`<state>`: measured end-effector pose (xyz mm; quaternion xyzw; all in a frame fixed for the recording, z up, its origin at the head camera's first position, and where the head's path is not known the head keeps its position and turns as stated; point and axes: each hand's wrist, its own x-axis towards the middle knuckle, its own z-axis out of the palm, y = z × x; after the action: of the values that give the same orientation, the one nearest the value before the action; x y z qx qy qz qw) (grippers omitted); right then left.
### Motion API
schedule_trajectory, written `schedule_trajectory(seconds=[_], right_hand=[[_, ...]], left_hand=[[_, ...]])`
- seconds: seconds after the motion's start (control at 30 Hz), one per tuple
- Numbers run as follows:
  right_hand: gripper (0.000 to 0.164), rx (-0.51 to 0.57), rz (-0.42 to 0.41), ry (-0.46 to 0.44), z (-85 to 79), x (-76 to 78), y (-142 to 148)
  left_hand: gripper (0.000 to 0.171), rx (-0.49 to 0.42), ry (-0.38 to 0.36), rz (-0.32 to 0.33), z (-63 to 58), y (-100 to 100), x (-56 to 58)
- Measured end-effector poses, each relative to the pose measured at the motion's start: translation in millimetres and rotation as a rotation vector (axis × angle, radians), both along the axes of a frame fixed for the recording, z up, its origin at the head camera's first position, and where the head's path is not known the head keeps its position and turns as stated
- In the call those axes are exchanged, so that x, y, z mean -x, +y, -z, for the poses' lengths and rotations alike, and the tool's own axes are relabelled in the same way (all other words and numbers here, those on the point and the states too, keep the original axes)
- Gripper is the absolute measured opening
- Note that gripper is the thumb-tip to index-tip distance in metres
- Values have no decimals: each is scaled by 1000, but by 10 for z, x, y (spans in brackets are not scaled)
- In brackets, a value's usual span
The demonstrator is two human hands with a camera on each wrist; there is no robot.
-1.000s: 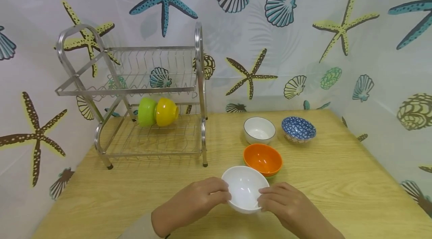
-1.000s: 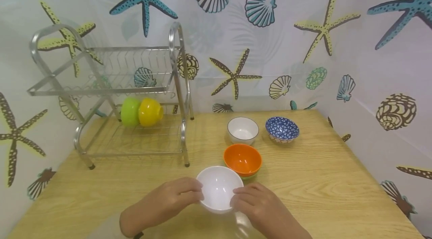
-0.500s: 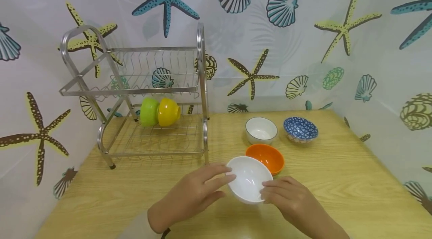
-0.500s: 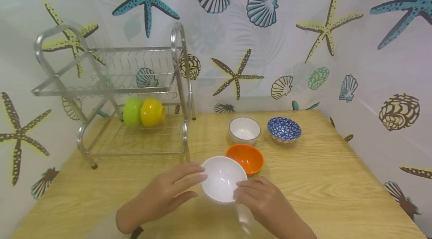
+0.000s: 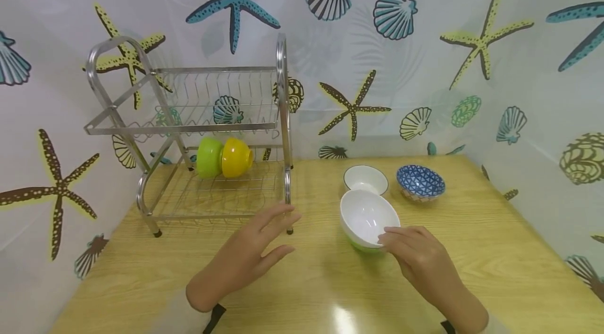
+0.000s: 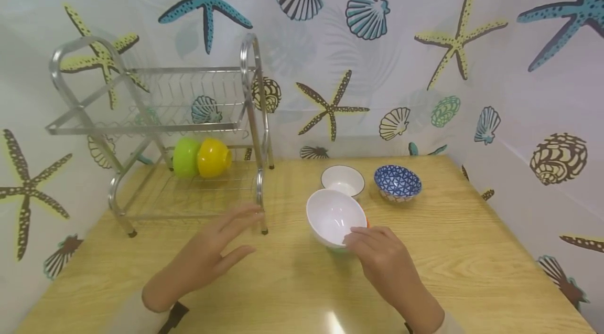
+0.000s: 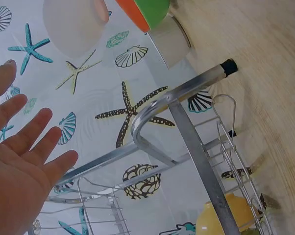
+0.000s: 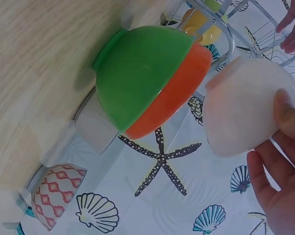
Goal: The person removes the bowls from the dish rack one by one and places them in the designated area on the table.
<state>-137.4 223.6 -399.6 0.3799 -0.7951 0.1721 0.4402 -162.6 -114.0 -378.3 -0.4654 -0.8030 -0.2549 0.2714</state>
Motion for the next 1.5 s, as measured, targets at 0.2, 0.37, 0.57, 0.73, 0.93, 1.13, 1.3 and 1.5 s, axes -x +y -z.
schedule_trajectory(seconds=[0.2,0.37,0.57,0.73,0.93,1.13,1.3,1.5], right_hand=[[47,-4,73,-74,47,70,44],[27,-21,108,-93,106,125,77],[30,-52,136,-146,177,169,96],[29,-100,196,-208,183,179,81],[31,-149,264,-279,211,188,59],[27,-160,273,-326,231,193,39],[24,-167,270,-368,225,187,22],[20,-184,310,-443,207,161,5]], left_hand=[[50,-9,-37,-61,-36,-161,64],[54,1,-97,-114,0,-258,78],[59,0,-128,-146,39,-321,75],[61,5,-135,-149,35,-345,75],[64,13,-132,-171,60,-392,80],[64,8,-126,-183,83,-420,86],[63,3,-111,-176,91,-424,89],[61,10,-106,-176,96,-424,81]])
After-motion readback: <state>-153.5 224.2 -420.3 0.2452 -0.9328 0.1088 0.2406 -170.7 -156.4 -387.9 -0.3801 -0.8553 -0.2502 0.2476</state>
